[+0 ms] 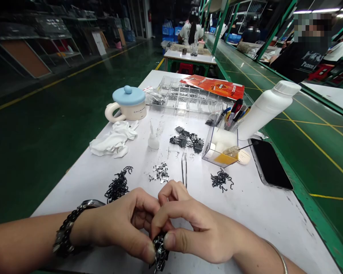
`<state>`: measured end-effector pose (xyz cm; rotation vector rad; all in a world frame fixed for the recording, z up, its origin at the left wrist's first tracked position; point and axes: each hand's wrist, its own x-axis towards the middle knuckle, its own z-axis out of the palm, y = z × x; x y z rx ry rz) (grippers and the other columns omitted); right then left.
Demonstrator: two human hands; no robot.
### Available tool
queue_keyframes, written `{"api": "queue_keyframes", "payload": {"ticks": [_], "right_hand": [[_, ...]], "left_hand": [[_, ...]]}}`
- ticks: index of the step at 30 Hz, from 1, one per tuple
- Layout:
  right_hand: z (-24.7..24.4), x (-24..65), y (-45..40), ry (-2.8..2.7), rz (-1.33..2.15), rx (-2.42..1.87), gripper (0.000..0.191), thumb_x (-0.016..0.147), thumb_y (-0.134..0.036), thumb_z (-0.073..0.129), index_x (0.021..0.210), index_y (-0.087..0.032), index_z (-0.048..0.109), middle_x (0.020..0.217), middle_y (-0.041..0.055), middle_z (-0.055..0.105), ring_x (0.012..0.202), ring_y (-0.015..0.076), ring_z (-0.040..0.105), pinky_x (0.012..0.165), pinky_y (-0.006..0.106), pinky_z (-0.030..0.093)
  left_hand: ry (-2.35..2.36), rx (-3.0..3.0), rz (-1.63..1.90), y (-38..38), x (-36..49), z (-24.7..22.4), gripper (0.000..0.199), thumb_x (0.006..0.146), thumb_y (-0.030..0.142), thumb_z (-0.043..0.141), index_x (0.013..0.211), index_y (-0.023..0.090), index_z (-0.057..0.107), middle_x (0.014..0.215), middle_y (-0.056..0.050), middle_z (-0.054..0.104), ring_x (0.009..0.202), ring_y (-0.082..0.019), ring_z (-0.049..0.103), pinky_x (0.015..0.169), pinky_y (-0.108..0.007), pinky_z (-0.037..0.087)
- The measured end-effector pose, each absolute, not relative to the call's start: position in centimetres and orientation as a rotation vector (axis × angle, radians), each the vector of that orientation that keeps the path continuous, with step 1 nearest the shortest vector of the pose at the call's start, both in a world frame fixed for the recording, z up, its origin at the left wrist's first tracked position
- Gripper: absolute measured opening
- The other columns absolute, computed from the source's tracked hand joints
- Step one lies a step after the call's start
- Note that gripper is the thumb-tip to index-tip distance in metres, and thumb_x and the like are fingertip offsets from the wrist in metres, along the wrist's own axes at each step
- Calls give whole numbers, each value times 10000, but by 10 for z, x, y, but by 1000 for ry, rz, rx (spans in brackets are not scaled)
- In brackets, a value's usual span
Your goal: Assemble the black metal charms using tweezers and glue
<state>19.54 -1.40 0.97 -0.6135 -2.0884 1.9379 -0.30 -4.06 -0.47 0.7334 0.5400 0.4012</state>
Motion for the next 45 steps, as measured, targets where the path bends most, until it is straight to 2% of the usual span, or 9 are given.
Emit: {"api": "queue_keyframes", "payload": {"ticks": [7,12,17,23,27,31,34,37,45], "right_hand": [[3,193,-14,-1956,1994,-596,193,817,-378,572,864,-197,621,864,30,379,942,156,354,861,312,336],[2,194,-15,-1937,1980,-599,185,810,-375,586,852,-202,639,834,28,392,952,158,343,864,311,325],[3,195,-17,-1990,1916,-603,196,836,-377,558,882,-204,637,830,23,402,932,147,360,852,303,341],[15,194,-20,-2214,1587,-690,228,853,-407,527,993,-260,632,881,22,419,910,144,402,845,315,363],[28,208,-17,-2269,1316,-679,327,855,-358,534,1166,-279,472,982,26,481,936,155,445,840,317,382],[29,253,-6,-2358,880,-906,68,856,-208,506,917,-237,501,892,16,525,856,152,488,760,305,403],[11,289,4,-2555,594,-1326,55,847,-256,525,882,-223,551,897,39,552,843,175,502,740,331,410],[-11,308,9,-2555,529,-1478,123,856,-295,502,856,-194,571,901,67,560,855,191,514,773,370,422],[-34,307,11,-2521,520,-1425,164,891,-282,448,840,-187,571,872,61,525,823,168,504,749,348,431]], "left_hand": [[551,731,396,-39,-4,-4,198,615,48,738,786,130,682,748,20,667,710,-63,615,704,-156,480],[571,711,380,-40,-4,-4,304,498,58,814,764,120,680,734,17,653,739,-88,607,728,-185,467],[536,692,387,-39,-5,-5,302,522,31,791,788,123,681,776,12,662,729,-80,599,721,-181,463],[441,583,432,-40,-3,-6,239,604,95,776,828,132,701,727,22,656,660,-55,584,639,-133,453],[381,544,472,-40,-2,-8,320,617,149,790,923,123,701,841,-44,709,748,-106,643,696,-177,492],[354,520,535,-37,-3,-7,278,656,132,760,928,134,699,920,-86,720,788,-160,672,720,-252,524],[377,510,584,-34,-4,-7,266,660,140,761,919,125,700,907,-93,719,773,-157,672,723,-252,527],[407,514,590,-32,-4,-8,259,656,155,768,904,119,701,900,-95,715,761,-150,667,718,-245,523],[414,533,604,-33,-3,-7,260,654,158,764,904,118,702,902,-98,710,754,-154,664,705,-253,525]]}}
